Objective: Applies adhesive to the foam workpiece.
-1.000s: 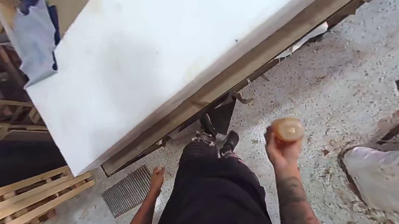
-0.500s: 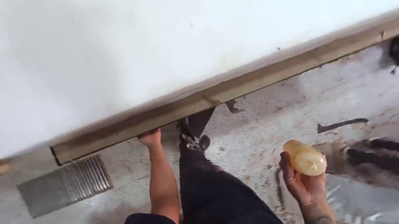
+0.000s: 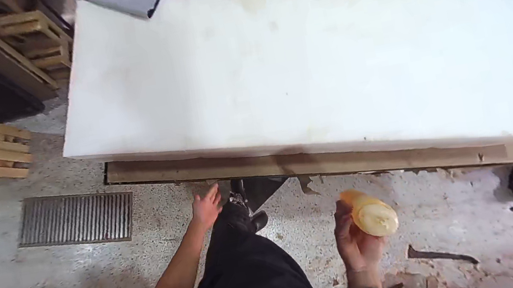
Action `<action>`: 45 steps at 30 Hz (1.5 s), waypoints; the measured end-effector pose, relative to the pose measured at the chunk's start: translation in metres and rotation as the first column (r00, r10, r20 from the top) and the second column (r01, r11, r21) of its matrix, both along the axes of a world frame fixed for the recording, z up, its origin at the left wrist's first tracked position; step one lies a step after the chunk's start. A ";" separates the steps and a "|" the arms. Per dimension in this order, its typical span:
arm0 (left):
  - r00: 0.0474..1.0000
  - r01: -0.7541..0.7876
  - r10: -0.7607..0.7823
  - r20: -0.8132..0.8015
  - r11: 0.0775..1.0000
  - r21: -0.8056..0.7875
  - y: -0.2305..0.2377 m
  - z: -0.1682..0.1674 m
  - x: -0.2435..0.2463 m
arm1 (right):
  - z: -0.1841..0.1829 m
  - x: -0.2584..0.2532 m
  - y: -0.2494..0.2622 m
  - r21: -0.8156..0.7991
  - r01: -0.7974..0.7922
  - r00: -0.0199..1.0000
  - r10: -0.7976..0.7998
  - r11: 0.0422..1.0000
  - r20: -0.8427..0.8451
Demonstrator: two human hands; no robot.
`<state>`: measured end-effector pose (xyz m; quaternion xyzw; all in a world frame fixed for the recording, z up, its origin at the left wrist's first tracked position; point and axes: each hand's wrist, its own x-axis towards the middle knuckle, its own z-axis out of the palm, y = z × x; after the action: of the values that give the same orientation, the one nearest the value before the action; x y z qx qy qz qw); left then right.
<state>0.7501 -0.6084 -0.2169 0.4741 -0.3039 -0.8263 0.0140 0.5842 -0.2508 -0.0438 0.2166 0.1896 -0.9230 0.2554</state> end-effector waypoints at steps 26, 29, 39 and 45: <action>0.903 0.344 -0.148 0.403 -0.312 -0.886 -0.367 0.056 -0.650 | -0.084 -0.540 -0.534 0.541 0.366 0.778 0.069 0.757 -0.624; 0.909 0.342 -0.161 0.385 -0.242 -0.908 -0.368 0.055 -0.650 | -0.092 -0.539 -0.550 0.618 0.484 0.720 0.119 0.619 -0.684; 0.924 0.305 -0.142 0.356 -0.292 -0.907 -0.364 0.052 -0.633 | -0.103 -0.467 -0.569 0.465 0.876 0.341 0.517 0.128 -0.785; 0.822 0.424 -0.210 0.529 -0.395 -0.815 -0.309 0.061 -0.539 | -0.108 -0.392 -0.524 0.566 0.813 0.447 0.476 0.138 -0.757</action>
<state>0.2107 -0.9170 -0.1564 0.2157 -0.9516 -0.1846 0.1181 0.1924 -0.7745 -0.1517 -0.1520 0.7927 -0.5442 -0.2290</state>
